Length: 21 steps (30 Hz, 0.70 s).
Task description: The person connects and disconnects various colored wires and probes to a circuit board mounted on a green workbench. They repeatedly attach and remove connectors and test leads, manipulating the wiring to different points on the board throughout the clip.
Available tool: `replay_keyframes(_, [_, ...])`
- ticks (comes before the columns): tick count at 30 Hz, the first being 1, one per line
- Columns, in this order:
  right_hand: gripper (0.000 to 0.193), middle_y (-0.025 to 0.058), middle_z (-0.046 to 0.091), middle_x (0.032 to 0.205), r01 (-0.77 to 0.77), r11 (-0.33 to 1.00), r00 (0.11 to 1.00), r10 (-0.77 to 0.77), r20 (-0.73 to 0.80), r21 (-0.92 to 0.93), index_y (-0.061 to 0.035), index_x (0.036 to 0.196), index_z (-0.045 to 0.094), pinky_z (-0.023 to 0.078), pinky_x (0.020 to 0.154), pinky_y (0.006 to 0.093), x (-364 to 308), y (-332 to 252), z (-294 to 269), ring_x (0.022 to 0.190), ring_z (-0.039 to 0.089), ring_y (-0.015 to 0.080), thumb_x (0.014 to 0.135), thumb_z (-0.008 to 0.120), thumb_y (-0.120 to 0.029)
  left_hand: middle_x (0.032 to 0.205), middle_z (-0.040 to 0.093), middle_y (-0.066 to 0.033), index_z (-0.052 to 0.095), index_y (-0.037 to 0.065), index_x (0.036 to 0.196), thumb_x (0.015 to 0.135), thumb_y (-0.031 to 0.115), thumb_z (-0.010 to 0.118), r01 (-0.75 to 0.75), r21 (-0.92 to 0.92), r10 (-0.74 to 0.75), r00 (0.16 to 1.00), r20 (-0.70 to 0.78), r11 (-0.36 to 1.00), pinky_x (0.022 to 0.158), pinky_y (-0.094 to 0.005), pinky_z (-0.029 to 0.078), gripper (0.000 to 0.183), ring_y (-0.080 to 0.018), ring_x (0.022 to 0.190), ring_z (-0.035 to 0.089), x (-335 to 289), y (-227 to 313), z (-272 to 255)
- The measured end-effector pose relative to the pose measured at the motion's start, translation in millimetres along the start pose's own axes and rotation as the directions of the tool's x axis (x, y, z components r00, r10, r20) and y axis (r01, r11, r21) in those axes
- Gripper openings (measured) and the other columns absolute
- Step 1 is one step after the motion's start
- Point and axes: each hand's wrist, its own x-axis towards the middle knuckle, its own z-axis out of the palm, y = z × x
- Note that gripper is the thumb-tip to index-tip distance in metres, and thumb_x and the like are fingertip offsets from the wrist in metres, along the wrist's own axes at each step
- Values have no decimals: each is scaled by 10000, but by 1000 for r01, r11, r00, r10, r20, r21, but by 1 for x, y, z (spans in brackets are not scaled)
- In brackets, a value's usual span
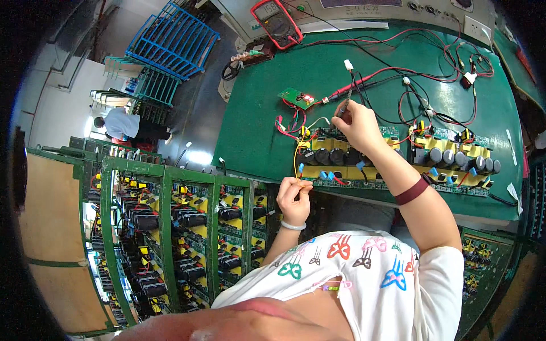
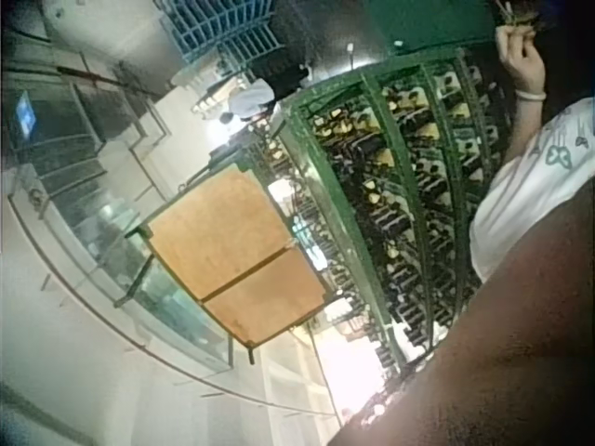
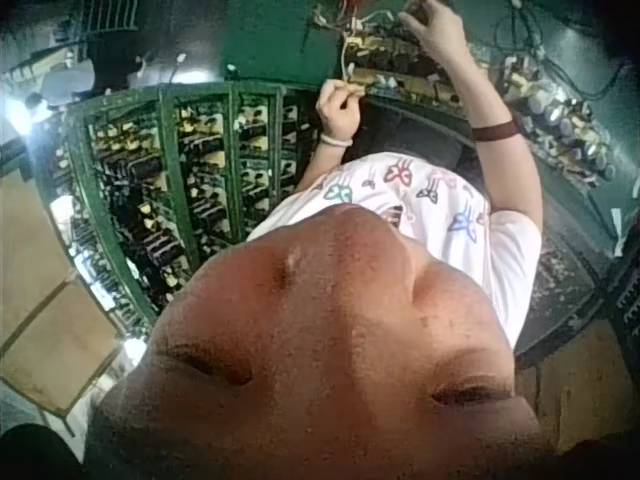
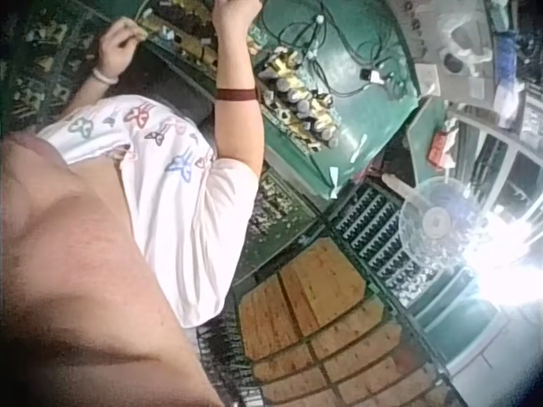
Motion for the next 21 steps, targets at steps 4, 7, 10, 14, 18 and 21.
replay_keyframes(4, [191,114,652,707,6,1000,1000,-6,-4,-12,-2,914,630,502,634,342,-1,-1,0,641,635,203,817,745,-119,786,596,-103,678,-7,794,736,-69,747,-1,-6,1,1000,6,1000,644,-361,500,109,-275,722,615,0,-1,0])
replay_keyframes(7, [205,138,662,725,37,997,998,-40,-48,-72,-9,932,629,514,651,374,-3,-3,1,663,659,258,818,746,-133,782,593,-104,688,3,796,750,-50,743,0,32,-1,1000,31,999,641,-358,496,89,-273,720,610,3,4,-1])
replay_keyframes(10, [219,143,670,750,75,995,993,-70,-92,62,-14,988,608,521,677,379,2,-5,3,697,676,262,840,729,-120,781,607,-109,703,14,807,766,-16,744,2,53,-5,999,48,999,669,-366,492,65,-275,743,608,9,6,-5])
replay_keyframes(14, [164,72,641,794,144,970,987,-128,-93,195,-11,1046,572,494,711,298,1,-23,-15,762,612,123,908,654,-47,936,622,-93,684,-17,866,867,29,730,140,-16,-139,989,46,990,722,-290,508,66,-181,831,604,12,9,-12])
replay_keyframes(18, [177,74,647,816,281,950,956,-289,41,135,-6,1093,564,498,755,306,-2,-43,-49,793,615,136,922,591,31,971,678,-139,670,-6,883,872,37,724,31,-3,-32,999,-5,999,765,-334,530,69,-248,848,665,28,14,-14])
replay_keyframes(21, [316,68,653,798,372,927,926,-366,-94,50,-24,1252,548,512,736,300,1,-46,-88,735,613,134,940,555,24,898,695,-113,666,-13,902,884,21,707,75,-101,-70,996,53,992,775,-323,528,56,-234,843,673,47,23,-10])
